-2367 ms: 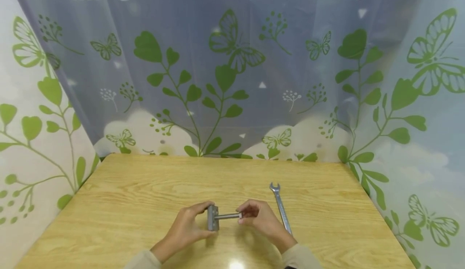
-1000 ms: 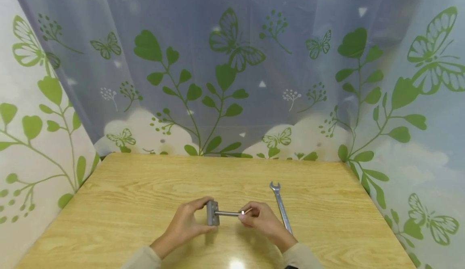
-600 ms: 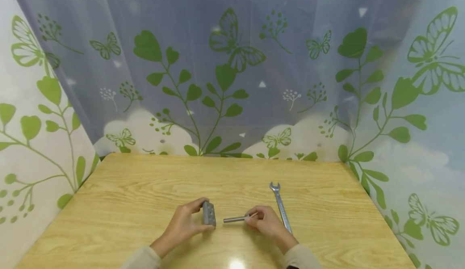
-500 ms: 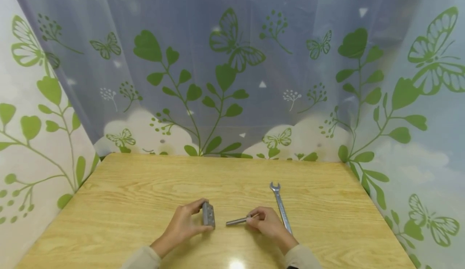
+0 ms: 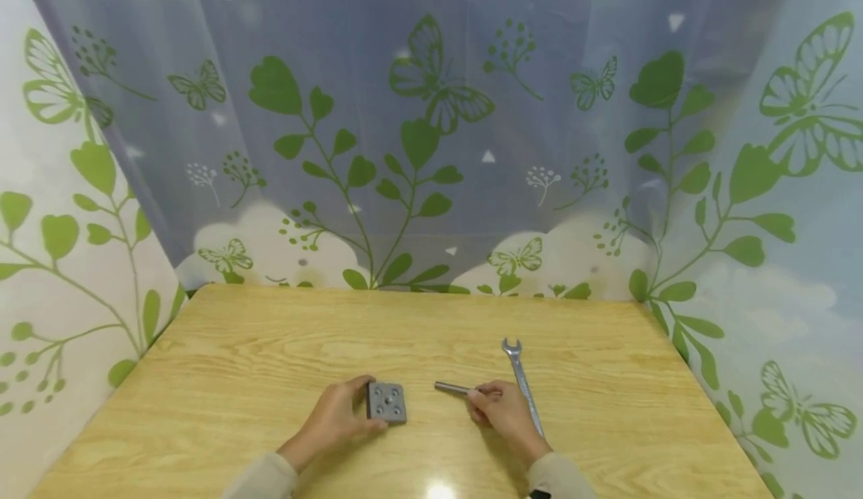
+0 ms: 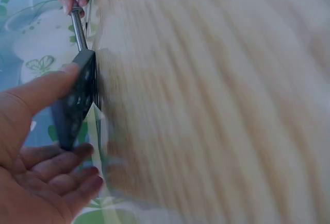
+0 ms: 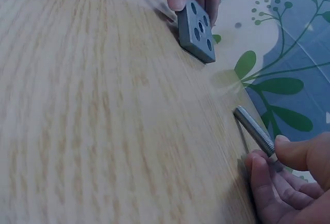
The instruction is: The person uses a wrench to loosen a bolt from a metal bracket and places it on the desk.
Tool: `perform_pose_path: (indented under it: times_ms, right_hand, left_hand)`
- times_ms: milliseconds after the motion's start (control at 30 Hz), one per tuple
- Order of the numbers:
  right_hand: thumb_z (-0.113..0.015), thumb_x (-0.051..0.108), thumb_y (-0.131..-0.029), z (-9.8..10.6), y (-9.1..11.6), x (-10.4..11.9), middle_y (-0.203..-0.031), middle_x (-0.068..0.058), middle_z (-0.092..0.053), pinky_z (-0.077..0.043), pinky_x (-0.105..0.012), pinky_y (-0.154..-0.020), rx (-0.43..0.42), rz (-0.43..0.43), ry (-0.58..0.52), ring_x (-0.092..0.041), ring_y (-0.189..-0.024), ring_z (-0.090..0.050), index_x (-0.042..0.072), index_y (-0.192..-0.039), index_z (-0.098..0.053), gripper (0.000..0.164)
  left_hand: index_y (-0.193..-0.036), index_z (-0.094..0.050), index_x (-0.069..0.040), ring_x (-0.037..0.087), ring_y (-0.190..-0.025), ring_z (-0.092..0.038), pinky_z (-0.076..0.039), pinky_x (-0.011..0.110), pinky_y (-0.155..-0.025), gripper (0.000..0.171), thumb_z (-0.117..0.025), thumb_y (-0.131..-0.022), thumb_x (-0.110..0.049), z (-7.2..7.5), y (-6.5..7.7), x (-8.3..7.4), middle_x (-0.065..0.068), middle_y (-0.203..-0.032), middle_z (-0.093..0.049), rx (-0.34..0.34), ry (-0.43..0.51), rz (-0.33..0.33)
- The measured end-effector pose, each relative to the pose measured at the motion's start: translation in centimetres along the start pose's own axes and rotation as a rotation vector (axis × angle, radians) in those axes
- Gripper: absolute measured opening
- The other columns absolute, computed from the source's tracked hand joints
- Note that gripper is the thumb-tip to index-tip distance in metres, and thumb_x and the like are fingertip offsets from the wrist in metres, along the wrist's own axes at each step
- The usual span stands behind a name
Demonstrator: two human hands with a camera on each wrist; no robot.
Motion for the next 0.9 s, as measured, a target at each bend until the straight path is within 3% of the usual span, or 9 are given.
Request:
perform_pose_path:
  times_ms: [300,700,900]
  right_hand:
    - [-0.07,0.006,-0.086,-0.13,0.01,-0.61,-0.08,-0.012,-0.069,-0.059,-0.024,-0.059,-0.012,-0.049,-0.044,-0.015,-0.065,-0.067,-0.015,-0.104,-0.061,0.029]
    - [-0.067,0.002,-0.088,-0.33,-0.13,-0.47,-0.082,-0.013,-0.071,-0.06,-0.023,-0.063,0.057,-0.022,-0.116,-0.013,-0.065,-0.068,-0.02,-0.111,-0.056,0.034]
    - [-0.064,0.004,-0.091,-0.43,-0.24,-0.38,-0.086,-0.014,-0.07,-0.061,-0.026,-0.068,0.135,-0.012,-0.112,-0.015,-0.071,-0.069,-0.022,-0.116,-0.052,0.038]
  left_hand:
    - [-0.122,-0.057,0.009,0.048,-0.12,-0.049,-0.041,0.059,-0.103,0.074,-0.089,-0.063,-0.021,-0.4,0.17,0.64,0.028,-0.133,-0.051,0.011,-0.064,0.031]
    - [-0.122,-0.057,0.009,0.048,-0.118,-0.051,-0.045,0.06,-0.098,0.073,-0.088,-0.065,-0.025,-0.28,0.14,0.73,0.025,-0.135,-0.051,0.035,-0.106,0.029]
    - [-0.123,-0.056,0.009,0.048,-0.119,-0.05,-0.045,0.061,-0.097,0.074,-0.088,-0.066,-0.026,-0.29,0.04,0.71,0.026,-0.136,-0.049,0.053,-0.119,0.029]
Point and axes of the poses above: each hand's wrist, its own y-axis away from the middle knuckle, its own z-axis out of the back of the hand, x = y × z, the point moved 8 cm from there along -y, towards the middle knuckle
